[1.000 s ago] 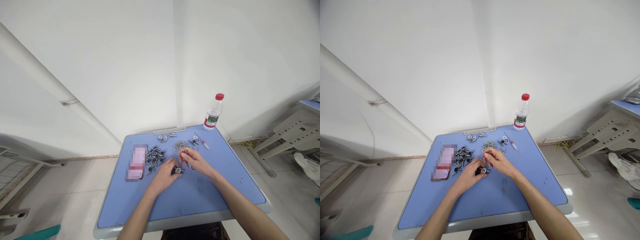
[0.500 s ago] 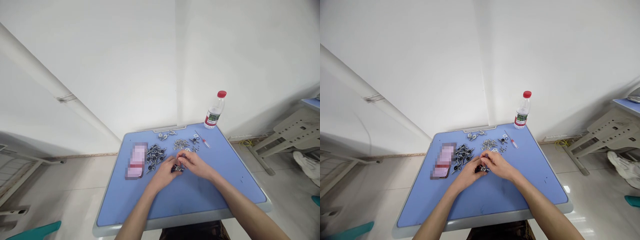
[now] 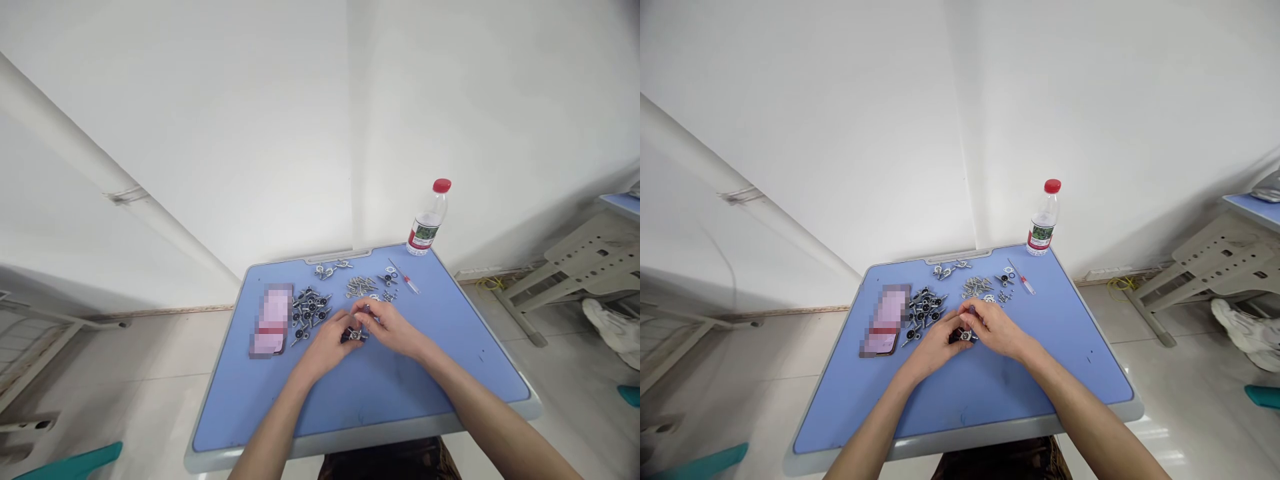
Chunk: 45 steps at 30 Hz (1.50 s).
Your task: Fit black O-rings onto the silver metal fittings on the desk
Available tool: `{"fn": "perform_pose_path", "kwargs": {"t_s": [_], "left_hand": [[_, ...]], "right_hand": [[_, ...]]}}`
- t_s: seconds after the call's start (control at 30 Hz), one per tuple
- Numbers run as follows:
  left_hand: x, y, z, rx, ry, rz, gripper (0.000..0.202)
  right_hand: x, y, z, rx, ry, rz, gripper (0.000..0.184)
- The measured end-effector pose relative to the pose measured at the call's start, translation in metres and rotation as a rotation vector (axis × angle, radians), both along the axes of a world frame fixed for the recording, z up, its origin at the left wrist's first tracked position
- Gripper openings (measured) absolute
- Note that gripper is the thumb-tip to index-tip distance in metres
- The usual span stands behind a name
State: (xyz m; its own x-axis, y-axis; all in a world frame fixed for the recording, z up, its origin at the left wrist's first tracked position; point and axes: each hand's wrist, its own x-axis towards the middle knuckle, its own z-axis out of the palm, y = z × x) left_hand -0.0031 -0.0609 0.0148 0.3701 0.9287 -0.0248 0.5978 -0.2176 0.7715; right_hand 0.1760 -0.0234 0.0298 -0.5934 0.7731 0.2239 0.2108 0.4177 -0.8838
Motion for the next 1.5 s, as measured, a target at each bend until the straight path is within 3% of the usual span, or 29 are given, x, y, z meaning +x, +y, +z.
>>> {"fn": "perform_pose_path", "kwargs": {"t_s": [0.3,0.47,0.7,0.93,1.2,1.5], "left_hand": [[0.001,0.000,-0.002,0.005,-0.011,0.001,0.025],[0.001,0.002,-0.004,0.054,-0.088,-0.023,0.041],[0.002,0.000,-0.006,0.073,-0.071,0.005,0.032],[0.000,0.001,-0.008,0.041,-0.034,0.013,0.018],[0.000,0.002,-0.009,0.012,-0.064,0.006,0.015],[0.001,0.000,-0.014,0.070,-0.073,0.016,0.021]], "right_hand": [[-0.001,-0.001,-0.006,0.172,-0.061,0.011,0.028],[-0.001,-0.002,-0.005,0.334,-0.095,0.066,0.027],[0.000,-0.002,-0.001,0.402,-0.094,0.032,0.031],[-0.001,-0.001,-0.012,0.376,0.003,-0.157,0.012],[-0.002,0.001,-0.011,0.399,0.121,-0.161,0.007],[-0.003,-0.003,-0.007,0.333,0.089,-0.113,0.007]]}}
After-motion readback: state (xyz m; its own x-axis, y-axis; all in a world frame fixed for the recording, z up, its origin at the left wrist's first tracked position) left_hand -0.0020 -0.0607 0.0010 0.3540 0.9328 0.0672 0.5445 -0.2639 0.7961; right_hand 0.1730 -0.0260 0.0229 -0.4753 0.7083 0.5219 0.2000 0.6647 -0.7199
